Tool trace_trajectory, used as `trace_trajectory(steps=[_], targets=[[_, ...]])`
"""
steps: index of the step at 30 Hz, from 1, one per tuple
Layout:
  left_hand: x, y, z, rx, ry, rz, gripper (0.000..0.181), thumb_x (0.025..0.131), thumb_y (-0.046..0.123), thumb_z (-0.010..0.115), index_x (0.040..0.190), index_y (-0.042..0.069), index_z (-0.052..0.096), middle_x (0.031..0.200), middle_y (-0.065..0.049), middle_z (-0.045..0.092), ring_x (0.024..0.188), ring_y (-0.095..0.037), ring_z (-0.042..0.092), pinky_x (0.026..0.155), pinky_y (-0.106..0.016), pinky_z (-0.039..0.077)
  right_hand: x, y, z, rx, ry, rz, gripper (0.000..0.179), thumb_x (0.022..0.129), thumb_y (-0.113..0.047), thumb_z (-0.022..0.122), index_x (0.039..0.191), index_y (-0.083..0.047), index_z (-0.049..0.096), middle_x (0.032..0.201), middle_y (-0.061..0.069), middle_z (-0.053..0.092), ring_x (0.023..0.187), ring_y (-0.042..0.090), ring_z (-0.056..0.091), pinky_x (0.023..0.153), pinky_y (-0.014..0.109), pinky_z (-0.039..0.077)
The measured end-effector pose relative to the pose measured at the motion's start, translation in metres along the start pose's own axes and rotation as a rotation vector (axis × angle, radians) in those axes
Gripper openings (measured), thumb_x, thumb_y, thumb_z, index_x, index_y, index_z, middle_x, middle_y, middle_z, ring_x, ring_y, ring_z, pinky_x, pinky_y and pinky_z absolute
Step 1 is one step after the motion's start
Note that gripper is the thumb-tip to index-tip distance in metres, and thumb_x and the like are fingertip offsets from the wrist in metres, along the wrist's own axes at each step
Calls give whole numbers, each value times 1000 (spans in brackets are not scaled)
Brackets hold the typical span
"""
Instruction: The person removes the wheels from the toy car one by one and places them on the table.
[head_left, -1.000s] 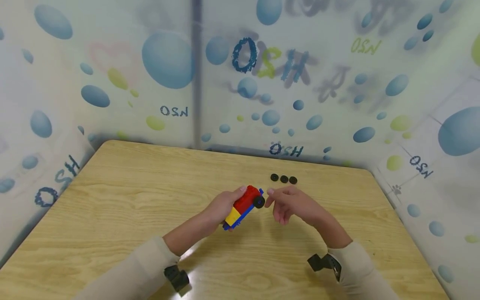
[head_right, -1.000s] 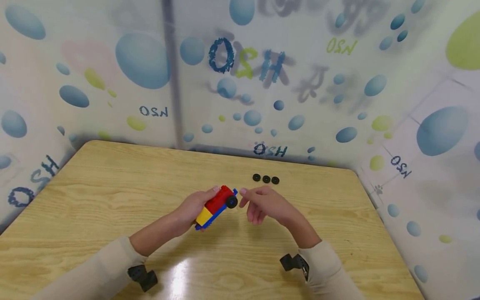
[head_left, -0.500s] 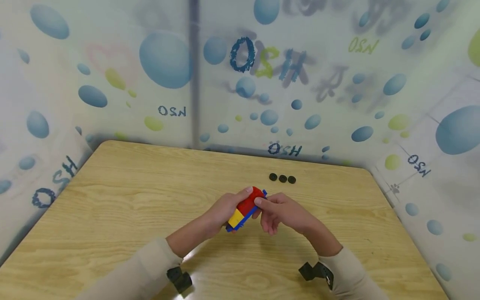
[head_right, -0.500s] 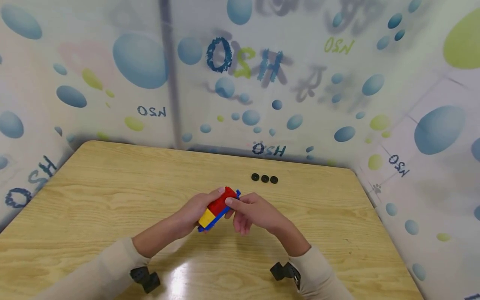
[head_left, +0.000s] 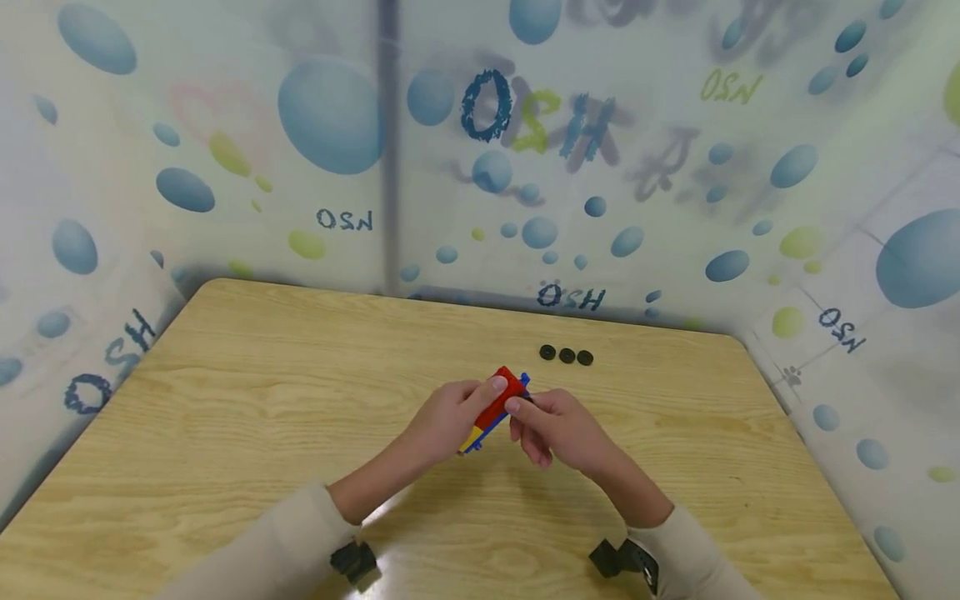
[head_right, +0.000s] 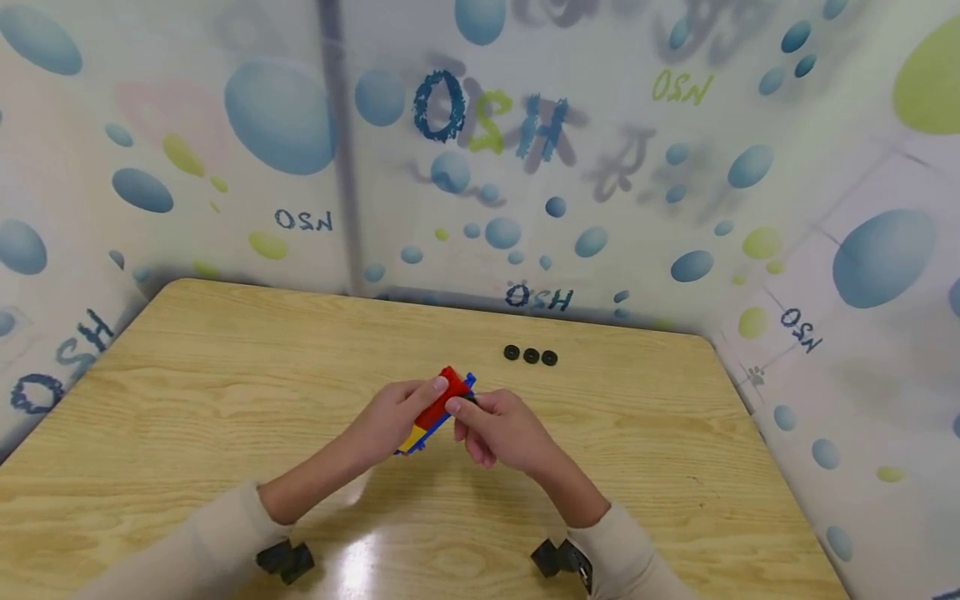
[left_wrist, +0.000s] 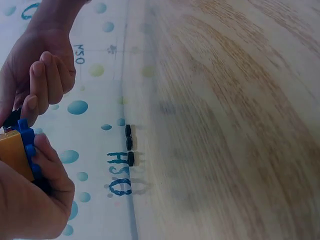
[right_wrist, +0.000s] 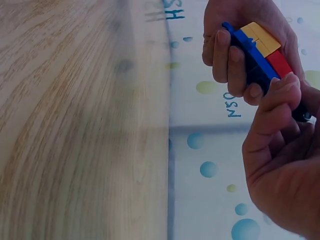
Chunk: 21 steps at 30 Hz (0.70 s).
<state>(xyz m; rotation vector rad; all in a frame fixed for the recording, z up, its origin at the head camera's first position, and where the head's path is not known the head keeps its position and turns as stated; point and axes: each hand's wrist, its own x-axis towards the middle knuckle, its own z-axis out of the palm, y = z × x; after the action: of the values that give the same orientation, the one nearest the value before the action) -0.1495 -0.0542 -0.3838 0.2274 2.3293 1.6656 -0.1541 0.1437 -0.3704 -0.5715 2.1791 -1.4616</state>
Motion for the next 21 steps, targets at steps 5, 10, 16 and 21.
trace_trajectory(steps=[5,10,16,21], targets=[[-3,3,-2,145,76,110,50,96,56,50,90,8,65,65,-2,55,54,-17,51,49,-29,41,-4,-6,3,-47,56,49,57,101,-44,46,78,7,60,52,8,53,42,16,46,42,28,40],[-3,5,-6,265,136,186,36,95,47,57,90,12,61,61,2,51,50,-13,47,47,-28,36,-4,-3,2,-62,82,131,65,98,-53,47,75,6,61,50,5,53,41,15,45,40,27,36],[1,2,-5,-16,43,57,48,99,53,45,97,8,60,73,-6,57,59,-19,53,53,-29,45,0,13,-16,82,104,126,60,100,-51,45,79,3,60,55,4,54,45,14,47,46,34,45],[2,0,-9,-316,-83,-96,55,98,54,45,114,2,54,88,-15,65,66,-20,61,60,-30,53,4,25,-44,207,177,182,55,99,-53,45,82,-3,60,58,1,55,47,13,49,49,29,44]])
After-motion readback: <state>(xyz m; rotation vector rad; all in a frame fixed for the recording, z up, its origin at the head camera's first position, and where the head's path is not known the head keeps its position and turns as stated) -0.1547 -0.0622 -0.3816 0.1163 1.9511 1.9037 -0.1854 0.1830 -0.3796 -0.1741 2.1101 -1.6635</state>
